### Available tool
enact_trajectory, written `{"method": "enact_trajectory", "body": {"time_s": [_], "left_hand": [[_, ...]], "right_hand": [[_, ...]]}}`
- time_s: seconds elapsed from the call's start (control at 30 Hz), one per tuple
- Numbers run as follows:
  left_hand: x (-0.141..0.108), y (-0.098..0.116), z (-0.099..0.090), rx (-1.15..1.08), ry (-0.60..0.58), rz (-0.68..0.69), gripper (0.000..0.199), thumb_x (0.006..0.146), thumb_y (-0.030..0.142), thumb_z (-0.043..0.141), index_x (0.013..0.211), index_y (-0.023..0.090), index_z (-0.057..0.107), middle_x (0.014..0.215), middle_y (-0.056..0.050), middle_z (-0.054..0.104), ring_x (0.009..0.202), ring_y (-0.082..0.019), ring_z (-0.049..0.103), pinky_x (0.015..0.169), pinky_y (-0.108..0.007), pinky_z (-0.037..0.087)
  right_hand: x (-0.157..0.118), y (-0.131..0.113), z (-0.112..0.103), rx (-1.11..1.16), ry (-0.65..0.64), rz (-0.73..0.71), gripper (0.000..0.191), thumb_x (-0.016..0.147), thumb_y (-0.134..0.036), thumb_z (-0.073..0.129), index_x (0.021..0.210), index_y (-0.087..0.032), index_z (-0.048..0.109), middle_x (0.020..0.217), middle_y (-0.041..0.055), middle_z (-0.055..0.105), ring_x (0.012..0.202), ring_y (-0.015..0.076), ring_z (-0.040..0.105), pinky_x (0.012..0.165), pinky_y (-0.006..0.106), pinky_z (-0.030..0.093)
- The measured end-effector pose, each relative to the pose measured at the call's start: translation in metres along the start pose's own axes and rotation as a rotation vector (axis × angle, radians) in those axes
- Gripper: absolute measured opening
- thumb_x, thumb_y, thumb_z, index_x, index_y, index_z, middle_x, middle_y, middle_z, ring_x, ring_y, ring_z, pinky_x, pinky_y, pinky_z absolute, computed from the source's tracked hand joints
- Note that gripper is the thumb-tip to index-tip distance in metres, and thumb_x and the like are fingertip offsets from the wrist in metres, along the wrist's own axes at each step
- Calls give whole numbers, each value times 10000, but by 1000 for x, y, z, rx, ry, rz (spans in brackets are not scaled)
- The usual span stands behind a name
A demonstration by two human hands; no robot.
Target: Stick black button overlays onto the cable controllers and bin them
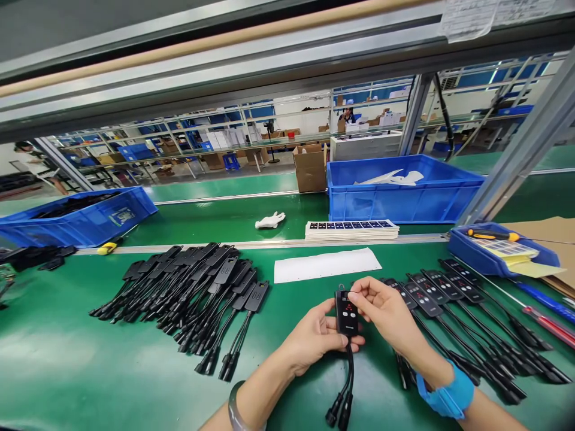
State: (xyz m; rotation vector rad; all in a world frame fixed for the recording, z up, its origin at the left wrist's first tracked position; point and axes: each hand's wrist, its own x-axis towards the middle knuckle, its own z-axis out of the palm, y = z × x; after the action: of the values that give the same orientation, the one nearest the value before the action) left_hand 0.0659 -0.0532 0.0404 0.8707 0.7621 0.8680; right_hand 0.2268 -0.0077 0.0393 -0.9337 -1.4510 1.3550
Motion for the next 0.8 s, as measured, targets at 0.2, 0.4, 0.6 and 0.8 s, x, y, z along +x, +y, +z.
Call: {"method": "enact_trajectory", "body": {"time_s": [0.2, 0.4, 0.6, 0.8], "left_hand": [[-1, 1, 1, 6, -1, -10, 667, 639, 119, 736, 1244, 142, 455, 962, -144, 673, 849, -229, 675, 777, -315, 513], [-1, 1, 1, 62, 8, -9, 623, 692, 196, 717, 1254, 150, 452, 956, -149, 676, 857, -233, 672, 756, -303, 502], [0, 1, 2, 92, 0, 2, 608, 704, 194, 701, 1254, 144, 448, 909, -132, 682, 832, -212, 673, 745, -285, 500], [0, -1, 0, 81, -2, 4, 635, 691, 189, 716, 1261, 144, 439, 890, -120, 680, 808, -196, 673, 723, -261, 499]], "right_hand": [[-1, 2, 1, -34, 0, -37, 212, 794, -380, 652, 783, -185, 568, 642, -31, 535, 590, 103, 501, 495, 199, 394], [-2, 1, 1, -48, 10, -24, 208, 793, -374, 653, 791, -184, 568, 644, -26, 547, 594, 114, 515, 504, 209, 403], [-3, 1, 2, -59, 32, -22, 210, 785, -372, 660, 786, -180, 573, 636, -28, 544, 583, 112, 509, 507, 211, 405], [-3, 4, 3, -79, 44, -23, 222, 784, -380, 656, 768, -177, 567, 617, -34, 525, 562, 106, 488, 493, 208, 395]]}}
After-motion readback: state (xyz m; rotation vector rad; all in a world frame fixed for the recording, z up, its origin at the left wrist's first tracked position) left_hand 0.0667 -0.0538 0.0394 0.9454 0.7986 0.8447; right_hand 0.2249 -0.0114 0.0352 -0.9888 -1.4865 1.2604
